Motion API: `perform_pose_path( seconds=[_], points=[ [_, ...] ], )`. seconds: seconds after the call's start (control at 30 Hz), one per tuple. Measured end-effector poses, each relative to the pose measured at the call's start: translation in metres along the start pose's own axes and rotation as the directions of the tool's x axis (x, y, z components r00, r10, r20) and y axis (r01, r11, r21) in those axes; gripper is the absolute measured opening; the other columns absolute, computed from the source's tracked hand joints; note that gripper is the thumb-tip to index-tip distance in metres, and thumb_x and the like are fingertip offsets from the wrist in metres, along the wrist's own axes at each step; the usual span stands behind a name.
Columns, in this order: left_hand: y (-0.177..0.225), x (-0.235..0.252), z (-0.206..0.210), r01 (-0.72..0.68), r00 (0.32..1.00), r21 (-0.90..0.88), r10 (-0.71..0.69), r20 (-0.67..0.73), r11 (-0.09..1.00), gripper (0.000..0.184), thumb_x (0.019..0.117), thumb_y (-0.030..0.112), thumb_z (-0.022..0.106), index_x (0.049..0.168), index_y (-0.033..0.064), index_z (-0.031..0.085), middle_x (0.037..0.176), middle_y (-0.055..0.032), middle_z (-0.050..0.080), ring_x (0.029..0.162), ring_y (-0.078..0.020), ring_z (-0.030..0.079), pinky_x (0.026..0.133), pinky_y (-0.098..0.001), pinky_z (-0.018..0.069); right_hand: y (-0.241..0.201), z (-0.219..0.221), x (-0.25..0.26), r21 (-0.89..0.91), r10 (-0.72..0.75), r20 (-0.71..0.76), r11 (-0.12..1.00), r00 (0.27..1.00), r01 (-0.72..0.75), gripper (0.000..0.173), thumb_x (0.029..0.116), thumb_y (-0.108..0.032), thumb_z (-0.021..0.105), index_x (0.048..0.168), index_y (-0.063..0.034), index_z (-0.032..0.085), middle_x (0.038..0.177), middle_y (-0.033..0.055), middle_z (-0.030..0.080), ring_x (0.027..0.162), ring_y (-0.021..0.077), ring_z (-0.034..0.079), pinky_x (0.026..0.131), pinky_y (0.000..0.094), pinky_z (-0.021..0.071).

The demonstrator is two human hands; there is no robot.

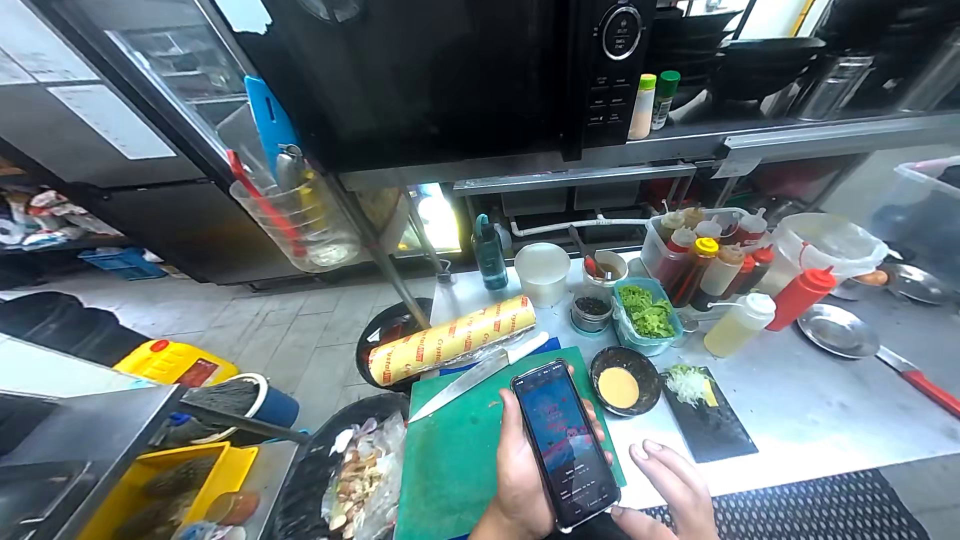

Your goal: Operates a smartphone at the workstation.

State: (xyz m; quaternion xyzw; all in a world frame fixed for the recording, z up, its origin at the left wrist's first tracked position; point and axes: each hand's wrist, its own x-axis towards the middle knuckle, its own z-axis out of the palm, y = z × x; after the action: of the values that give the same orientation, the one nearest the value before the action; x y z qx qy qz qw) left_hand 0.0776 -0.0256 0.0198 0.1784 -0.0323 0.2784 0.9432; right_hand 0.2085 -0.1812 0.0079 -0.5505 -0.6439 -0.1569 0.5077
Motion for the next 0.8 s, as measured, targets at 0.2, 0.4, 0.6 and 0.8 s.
perform_pose_path(
  seconds=[0.2, 0.4, 0.6, 0.8],
  points=[
    [-0.0018, -0.0003, 0.0008, 0.002, 1.0, 0.005, -0.002, 0.0, 1.0, 0.103, 0.0849, 0.09, 0.035, 0.158, 0.0175, 0.034, 0.126, -0.0252, 0.061, 0.111, -0.0412, 0.064, 0.094, -0.0642, 0.0515, 0.0006, -0.0017, -0.0008, 0.005, 0.016, 0.022, 1.0, 1.0, -0.016, 0.038, 0.082, -0.057, 0.082, 0.09, -0.0205, 0.073, 0.145, 0.0063, 0.059, 0.145, 0.0295, 0.044, 0.121, 0.0483, 0.0395],
    [-0.0029, 0.0006, 0.0024, 0.009, 1.0, 0.014, -0.009, -0.005, 1.0, 0.102, 0.0851, 0.089, 0.036, 0.157, 0.017, 0.035, 0.125, -0.0246, 0.061, 0.109, -0.0406, 0.064, 0.093, -0.0635, 0.0521, 0.0006, -0.0022, -0.0028, 0.022, 0.022, 0.027, 0.999, 0.999, -0.023, 0.037, 0.0841, -0.057, 0.08, 0.09, -0.0201, 0.074, 0.144, 0.0075, 0.06, 0.145, 0.0302, 0.045, 0.12, 0.0481, 0.0407],
    [-0.0042, 0.0022, 0.0044, 0.017, 1.0, 0.014, -0.017, -0.011, 1.0, 0.101, 0.0859, 0.089, 0.035, 0.157, 0.0173, 0.036, 0.123, -0.0249, 0.061, 0.108, -0.0408, 0.065, 0.093, -0.0634, 0.0522, 0.001, -0.0022, -0.0032, 0.02, 0.025, 0.029, 0.999, 0.999, -0.026, 0.038, 0.0836, -0.057, 0.08, 0.089, -0.0195, 0.073, 0.145, 0.0081, 0.059, 0.145, 0.0302, 0.045, 0.12, 0.0481, 0.0405],
    [-0.0037, 0.003, 0.0045, 0.013, 1.0, 0.021, -0.013, -0.004, 1.0, 0.1, 0.0866, 0.088, 0.035, 0.156, 0.0166, 0.036, 0.124, -0.0253, 0.061, 0.108, -0.0406, 0.065, 0.093, -0.0628, 0.0523, 0.0027, -0.0017, -0.0038, 0.017, 0.021, 0.027, 1.0, 0.999, -0.022, 0.039, 0.0839, -0.058, 0.079, 0.088, -0.0197, 0.074, 0.144, 0.0077, 0.06, 0.145, 0.0299, 0.045, 0.12, 0.0482, 0.0399]
  ],
)
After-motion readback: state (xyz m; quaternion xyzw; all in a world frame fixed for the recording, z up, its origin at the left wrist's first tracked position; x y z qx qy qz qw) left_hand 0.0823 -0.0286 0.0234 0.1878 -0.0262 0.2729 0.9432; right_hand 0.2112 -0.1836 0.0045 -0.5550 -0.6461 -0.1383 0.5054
